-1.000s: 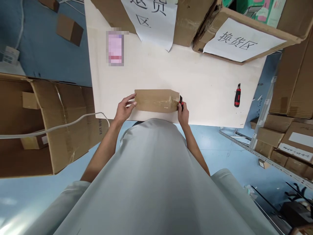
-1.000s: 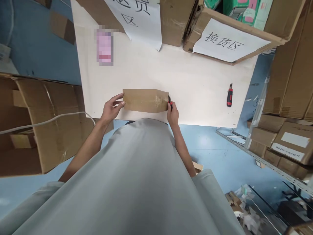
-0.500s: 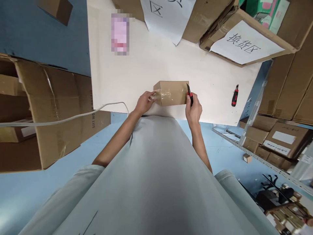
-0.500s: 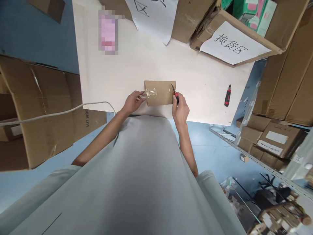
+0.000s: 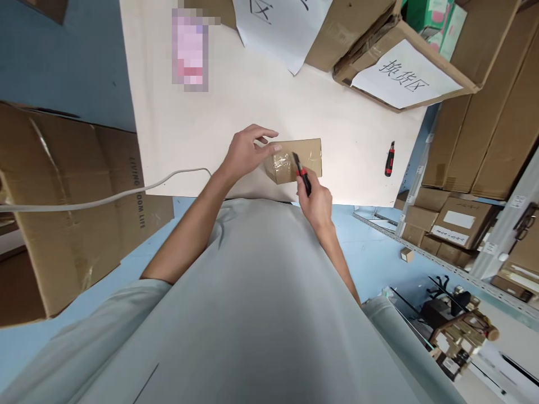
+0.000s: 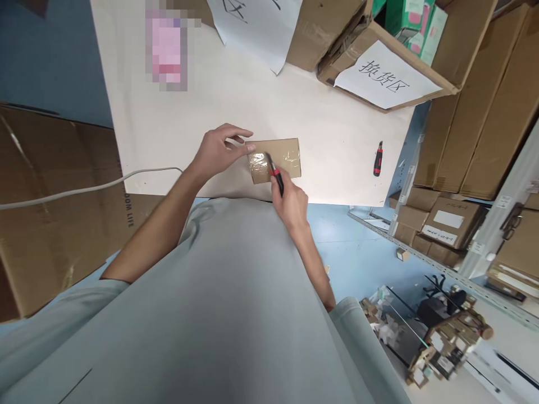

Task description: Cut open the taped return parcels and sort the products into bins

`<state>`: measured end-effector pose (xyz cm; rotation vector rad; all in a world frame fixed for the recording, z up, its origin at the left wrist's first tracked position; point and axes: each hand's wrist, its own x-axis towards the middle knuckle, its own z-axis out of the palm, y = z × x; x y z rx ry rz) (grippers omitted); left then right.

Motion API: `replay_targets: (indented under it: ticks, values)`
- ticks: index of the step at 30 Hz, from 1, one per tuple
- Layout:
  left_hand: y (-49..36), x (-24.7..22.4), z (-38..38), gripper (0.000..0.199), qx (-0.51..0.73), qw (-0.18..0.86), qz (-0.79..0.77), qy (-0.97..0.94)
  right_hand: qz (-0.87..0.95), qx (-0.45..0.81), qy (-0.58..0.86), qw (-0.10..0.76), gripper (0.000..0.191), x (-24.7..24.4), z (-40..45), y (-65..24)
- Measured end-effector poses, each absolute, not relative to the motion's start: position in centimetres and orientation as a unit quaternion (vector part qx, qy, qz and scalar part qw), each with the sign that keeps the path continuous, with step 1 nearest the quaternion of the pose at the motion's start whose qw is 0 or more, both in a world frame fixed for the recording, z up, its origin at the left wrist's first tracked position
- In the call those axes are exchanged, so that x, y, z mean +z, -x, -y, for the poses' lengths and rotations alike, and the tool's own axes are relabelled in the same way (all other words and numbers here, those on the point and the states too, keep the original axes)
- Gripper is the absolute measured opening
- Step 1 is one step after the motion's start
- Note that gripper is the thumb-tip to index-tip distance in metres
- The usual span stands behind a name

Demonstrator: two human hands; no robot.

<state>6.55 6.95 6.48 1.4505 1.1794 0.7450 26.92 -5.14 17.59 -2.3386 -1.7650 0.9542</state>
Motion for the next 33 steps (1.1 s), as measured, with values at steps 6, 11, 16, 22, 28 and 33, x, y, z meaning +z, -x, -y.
replay_targets:
  ticks: [6, 11, 16, 22, 28, 33]
  values:
    - [-6.4, 6.5, -8.3, 0.028, 0.297, 0.576, -0.456, -0.610, 0.570, 0.325, 0.754, -0.008, 0.052, 17.6, 4.8, -23.7]
    - [-6.2, 6.0, -8.6, 0.027, 0.298, 0.584, -0.444, -0.610, 0.560, 0.315, 0.765, -0.047, 0.053, 17.8, 3.9, -22.4]
    - [-6.5, 5.3, -8.8, 0.026, 0.303, 0.593, -0.444, -0.599, 0.555, 0.311, 0.770, -0.057, 0.053, 18.2, 3.6, -21.6]
    - [-6.7, 4.8, -8.7, 0.027, 0.316, 0.595, -0.444, -0.591, 0.557, 0.313, 0.767, -0.054, 0.052, 19.0, 3.3, -20.9]
    - [-6.7, 4.5, -8.9, 0.025, 0.319, 0.589, -0.447, -0.592, 0.549, 0.293, 0.777, -0.096, 0.046, 19.8, 1.9, -19.6]
    - [-6.7, 4.4, -8.9, 0.026, 0.322, 0.585, -0.453, -0.591, 0.563, 0.281, 0.770, -0.107, 0.042, 20.0, 2.7, -19.8]
